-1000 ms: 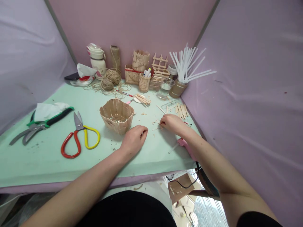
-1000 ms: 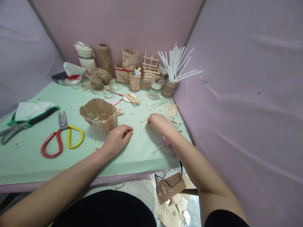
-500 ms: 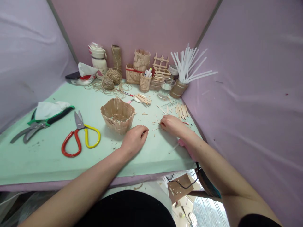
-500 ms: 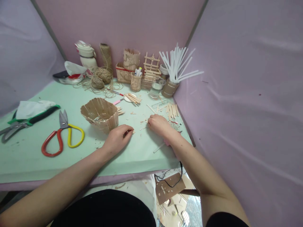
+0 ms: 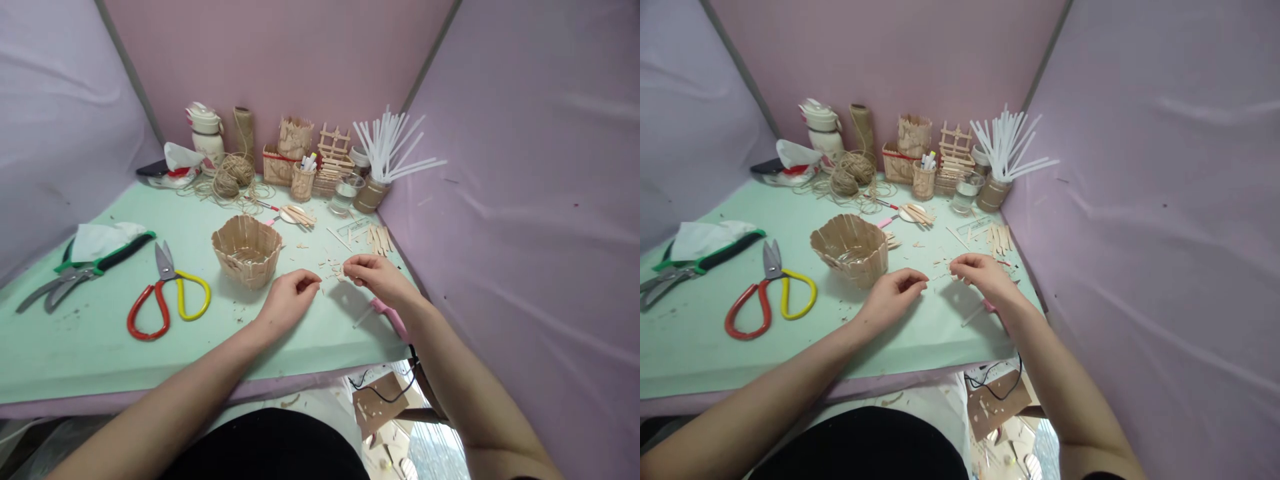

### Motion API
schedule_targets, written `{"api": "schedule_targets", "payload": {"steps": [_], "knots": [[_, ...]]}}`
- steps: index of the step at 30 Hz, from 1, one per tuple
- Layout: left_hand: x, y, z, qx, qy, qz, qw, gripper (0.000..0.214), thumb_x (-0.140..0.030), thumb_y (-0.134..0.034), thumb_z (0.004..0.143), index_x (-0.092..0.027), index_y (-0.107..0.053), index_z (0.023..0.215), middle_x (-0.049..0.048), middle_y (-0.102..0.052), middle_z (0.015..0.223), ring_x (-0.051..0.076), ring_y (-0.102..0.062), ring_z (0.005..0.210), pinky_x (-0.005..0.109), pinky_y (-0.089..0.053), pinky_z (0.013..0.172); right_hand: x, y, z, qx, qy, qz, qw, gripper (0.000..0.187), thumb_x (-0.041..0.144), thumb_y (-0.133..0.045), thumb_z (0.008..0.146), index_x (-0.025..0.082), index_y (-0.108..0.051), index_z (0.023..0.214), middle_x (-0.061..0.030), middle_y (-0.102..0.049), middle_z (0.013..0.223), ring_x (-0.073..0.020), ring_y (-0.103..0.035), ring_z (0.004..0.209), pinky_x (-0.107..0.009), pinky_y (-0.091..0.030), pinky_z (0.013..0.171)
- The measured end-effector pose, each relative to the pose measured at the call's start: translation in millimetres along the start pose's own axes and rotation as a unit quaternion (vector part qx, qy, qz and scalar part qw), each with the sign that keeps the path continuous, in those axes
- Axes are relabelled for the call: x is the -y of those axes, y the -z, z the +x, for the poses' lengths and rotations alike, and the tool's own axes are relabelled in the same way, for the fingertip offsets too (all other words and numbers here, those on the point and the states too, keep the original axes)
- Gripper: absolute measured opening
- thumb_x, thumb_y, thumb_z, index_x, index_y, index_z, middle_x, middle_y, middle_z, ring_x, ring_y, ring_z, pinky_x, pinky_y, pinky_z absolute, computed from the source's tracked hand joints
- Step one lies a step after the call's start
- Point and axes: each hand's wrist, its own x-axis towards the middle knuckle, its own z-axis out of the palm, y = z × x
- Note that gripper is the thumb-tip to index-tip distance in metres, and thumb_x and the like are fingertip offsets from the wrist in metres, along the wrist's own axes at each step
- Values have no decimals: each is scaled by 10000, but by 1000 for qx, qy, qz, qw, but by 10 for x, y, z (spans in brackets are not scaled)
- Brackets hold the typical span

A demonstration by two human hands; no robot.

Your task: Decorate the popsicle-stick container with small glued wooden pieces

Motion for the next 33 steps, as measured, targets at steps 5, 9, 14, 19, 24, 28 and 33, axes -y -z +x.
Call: {"api": "schedule_targets", "payload": {"steps": [5, 9, 14, 19, 24, 28, 33], "knots": [[-126, -63, -10, 56, 94, -137, 985, 213, -330, -575, 757, -158, -680, 827, 53, -715, 815, 136, -605, 656, 260, -469, 604, -20, -138, -103, 7, -11, 87, 996, 195, 367, -696, 682, 181, -658, 728, 26, -539, 654, -81, -406, 557, -222, -332, 524], [-39, -35, -4, 29, 69, -85, 994, 200, -314, -577, 753, -161, -682, 828, 42, -709, 787, 146, -614, 658, 270, -472, 624, -40, -137, -211, -35, 6, 77, 996, 201, 385, -677, 719, 186, -659, 739, 41, -488, 576, -77, -367, 510, -210, -270, 452], [33, 57, 54, -4, 5, 80, 997, 175, -258, -558, 778, -189, -693, 865, 26, -704, 780, 170, -624, 710, 286, -471, 673, -103, -37, -359, -105, 17, 81, 991, 222, 400, -681, 736, 184, -663, 781, 54, -436, 529, -78, -344, 471, -220, -250, 417], [-19, 55, 224, -8, -48, 193, 980, 214, -175, -499, 806, -171, -686, 908, 67, -709, 911, 196, -635, 804, 322, -472, 763, -250, 23, -470, -130, 52, 135, 981, 195, 383, -707, 741, 194, -669, 774, 50, -467, 543, -89, -402, 509, -239, -309, 480], [-43, -25, 372, -7, -72, 252, 965, 254, -125, -465, 802, -163, -682, 929, 82, -708, 925, 218, -633, 845, 351, -477, 796, -397, 36, -612, -177, 68, 165, 968, 178, 364, -733, 728, 200, -679, 774, 30, -513, 598, -113, -455, 576, -286, -399, 597], [-56, -100, 443, 16, -86, 275, 957, 245, -134, -481, 799, -179, -694, 910, 78, -710, 949, 224, -632, 873, 349, -477, 805, -469, 15, -725, -192, 59, 184, 962, 175, 369, -729, 731, 207, -668, 752, 21, -522, 632, -118, -448, 596, -297, -401, 621], [-38, -142, 529, 39, -92, 294, 951, 238, -142, -490, 794, -183, -708, 878, 78, -712, 947, 229, -632, 888, 346, -478, 795, -525, -3, -787, -199, 46, 183, 962, 171, 369, -718, 737, 208, -672, 770, 1, -567, 689, -120, -449, 617, -277, -374, 580]]}}
